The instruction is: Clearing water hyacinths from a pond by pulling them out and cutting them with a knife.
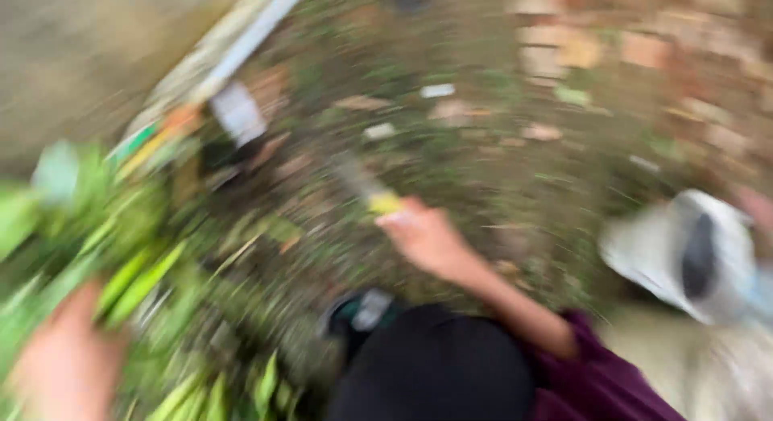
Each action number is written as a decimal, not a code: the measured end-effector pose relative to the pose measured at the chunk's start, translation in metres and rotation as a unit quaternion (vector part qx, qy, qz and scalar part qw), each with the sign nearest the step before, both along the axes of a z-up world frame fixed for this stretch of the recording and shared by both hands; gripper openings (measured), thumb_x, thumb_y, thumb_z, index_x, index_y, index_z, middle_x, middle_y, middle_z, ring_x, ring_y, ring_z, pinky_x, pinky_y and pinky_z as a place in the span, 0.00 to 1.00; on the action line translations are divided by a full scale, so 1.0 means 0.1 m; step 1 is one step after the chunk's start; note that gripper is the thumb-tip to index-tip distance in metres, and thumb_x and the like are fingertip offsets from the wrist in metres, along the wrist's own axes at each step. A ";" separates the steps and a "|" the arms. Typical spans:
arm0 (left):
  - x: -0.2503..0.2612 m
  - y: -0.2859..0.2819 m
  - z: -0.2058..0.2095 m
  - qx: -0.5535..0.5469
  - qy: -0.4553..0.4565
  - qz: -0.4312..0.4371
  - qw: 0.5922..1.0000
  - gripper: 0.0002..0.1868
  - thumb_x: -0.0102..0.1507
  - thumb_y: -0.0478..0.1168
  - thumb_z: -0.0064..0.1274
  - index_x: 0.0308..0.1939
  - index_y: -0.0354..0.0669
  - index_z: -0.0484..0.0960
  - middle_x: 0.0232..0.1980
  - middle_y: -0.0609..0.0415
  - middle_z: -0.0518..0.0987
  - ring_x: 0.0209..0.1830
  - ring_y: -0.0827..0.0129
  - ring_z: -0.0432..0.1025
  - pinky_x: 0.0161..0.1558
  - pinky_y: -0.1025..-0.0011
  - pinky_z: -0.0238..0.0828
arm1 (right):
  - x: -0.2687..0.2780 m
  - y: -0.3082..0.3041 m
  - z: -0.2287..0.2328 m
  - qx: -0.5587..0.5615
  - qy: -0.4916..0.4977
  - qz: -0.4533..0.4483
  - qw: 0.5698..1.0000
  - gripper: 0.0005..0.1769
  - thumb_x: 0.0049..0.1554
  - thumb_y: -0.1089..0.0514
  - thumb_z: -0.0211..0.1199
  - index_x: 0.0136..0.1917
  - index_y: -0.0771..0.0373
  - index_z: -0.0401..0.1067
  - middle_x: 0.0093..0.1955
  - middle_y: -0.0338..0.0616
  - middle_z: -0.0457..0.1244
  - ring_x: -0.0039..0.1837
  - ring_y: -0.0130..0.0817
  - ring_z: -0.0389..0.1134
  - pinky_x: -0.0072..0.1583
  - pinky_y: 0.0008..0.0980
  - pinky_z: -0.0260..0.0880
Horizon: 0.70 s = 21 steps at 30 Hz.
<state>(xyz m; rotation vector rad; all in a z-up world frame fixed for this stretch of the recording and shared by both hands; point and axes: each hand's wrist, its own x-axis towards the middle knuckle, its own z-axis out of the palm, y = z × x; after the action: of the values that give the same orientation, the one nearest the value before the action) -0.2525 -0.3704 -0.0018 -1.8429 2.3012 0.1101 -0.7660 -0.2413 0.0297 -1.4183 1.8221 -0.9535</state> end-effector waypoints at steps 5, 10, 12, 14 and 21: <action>-0.73 0.29 0.91 -0.046 0.041 0.115 0.991 0.30 0.51 0.33 0.51 0.58 0.52 0.78 0.44 0.45 0.83 0.38 0.42 0.78 0.33 0.48 0.72 | -0.19 0.01 -0.40 0.063 0.126 0.108 0.984 0.10 0.64 0.47 0.58 0.49 0.54 0.65 0.28 0.42 0.62 0.28 0.39 0.63 0.35 0.43 0.58; -0.91 0.17 0.65 -0.061 0.062 0.064 0.994 0.18 0.59 0.38 0.62 0.53 0.50 0.81 0.40 0.50 0.85 0.40 0.52 0.82 0.46 0.55 0.79 | -0.05 -0.21 -0.41 -0.015 0.245 0.059 0.968 0.11 0.62 0.46 0.66 0.52 0.51 0.71 0.28 0.44 0.66 0.36 0.47 0.73 0.41 0.45 0.71; -1.06 0.07 0.74 -0.057 0.066 0.048 0.995 0.18 0.59 0.42 0.64 0.52 0.50 0.81 0.39 0.49 0.85 0.39 0.53 0.82 0.45 0.54 0.79 | -0.17 -0.40 -0.18 -0.122 0.213 0.049 0.968 0.09 0.64 0.52 0.68 0.50 0.56 0.72 0.27 0.45 0.64 0.32 0.46 0.69 0.38 0.41 0.68; -1.25 0.00 0.75 -0.054 0.076 0.035 0.995 0.19 0.59 0.46 0.66 0.51 0.50 0.82 0.38 0.49 0.84 0.38 0.54 0.82 0.44 0.54 0.80 | -0.28 -0.50 0.11 -0.228 0.185 0.042 0.955 0.09 0.67 0.58 0.71 0.49 0.62 0.72 0.26 0.45 0.62 0.28 0.45 0.66 0.36 0.36 0.66; -1.62 -0.57 0.75 -0.067 0.089 0.041 0.993 0.22 0.56 0.51 0.67 0.49 0.49 0.80 0.33 0.46 0.83 0.34 0.43 0.81 0.38 0.47 0.78 | -0.08 -0.87 0.27 -0.360 -0.255 -0.069 0.894 0.17 0.70 0.46 0.48 0.56 0.63 0.63 0.31 0.40 0.58 0.27 0.31 0.59 0.29 0.27 0.65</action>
<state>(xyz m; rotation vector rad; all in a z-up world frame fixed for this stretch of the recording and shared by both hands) -0.4146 -0.4275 0.0730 -2.0720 2.4028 0.1409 -0.7739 -0.3285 0.0572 -1.2458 1.2176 -2.0051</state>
